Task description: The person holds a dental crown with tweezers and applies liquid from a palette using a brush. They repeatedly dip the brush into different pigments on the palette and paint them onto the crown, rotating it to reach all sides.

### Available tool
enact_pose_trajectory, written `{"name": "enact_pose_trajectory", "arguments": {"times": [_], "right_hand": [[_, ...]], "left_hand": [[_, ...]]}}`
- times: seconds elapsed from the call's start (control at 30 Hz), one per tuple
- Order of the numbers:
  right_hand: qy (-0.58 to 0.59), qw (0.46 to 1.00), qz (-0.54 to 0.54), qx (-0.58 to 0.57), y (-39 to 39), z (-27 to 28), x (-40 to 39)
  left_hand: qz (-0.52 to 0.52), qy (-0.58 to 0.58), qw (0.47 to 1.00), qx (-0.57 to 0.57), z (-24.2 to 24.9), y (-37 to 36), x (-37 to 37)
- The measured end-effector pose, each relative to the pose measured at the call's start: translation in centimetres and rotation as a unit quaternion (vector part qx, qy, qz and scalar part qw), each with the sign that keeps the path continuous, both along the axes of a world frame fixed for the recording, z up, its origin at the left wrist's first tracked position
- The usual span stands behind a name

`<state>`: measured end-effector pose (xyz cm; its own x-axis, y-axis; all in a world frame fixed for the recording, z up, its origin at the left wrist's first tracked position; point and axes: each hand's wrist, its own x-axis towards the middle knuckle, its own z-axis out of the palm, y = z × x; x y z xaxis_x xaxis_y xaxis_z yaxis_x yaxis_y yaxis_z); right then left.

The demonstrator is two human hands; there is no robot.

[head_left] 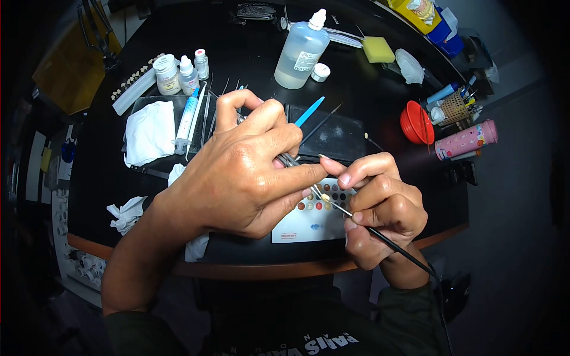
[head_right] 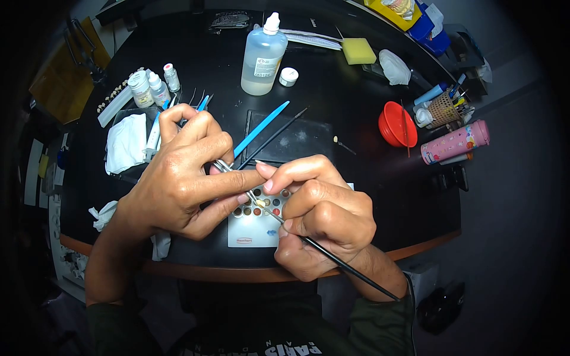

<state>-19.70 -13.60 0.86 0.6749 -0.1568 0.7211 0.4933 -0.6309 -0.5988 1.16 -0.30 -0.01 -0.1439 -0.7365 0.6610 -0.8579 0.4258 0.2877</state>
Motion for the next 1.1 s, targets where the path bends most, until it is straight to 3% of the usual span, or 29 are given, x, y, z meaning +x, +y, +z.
{"name": "enact_pose_trajectory", "arguments": {"times": [0.93,1.1], "right_hand": [[0.006,0.996,0.026,0.085,-0.33,-0.46,0.13],[0.017,0.998,0.005,0.056,-0.19,-0.43,0.34]], "left_hand": [[-0.011,-0.038,0.999,0.031,0.28,0.28,0.13],[-0.003,-0.063,0.998,0.031,0.27,0.39,0.08]]}}
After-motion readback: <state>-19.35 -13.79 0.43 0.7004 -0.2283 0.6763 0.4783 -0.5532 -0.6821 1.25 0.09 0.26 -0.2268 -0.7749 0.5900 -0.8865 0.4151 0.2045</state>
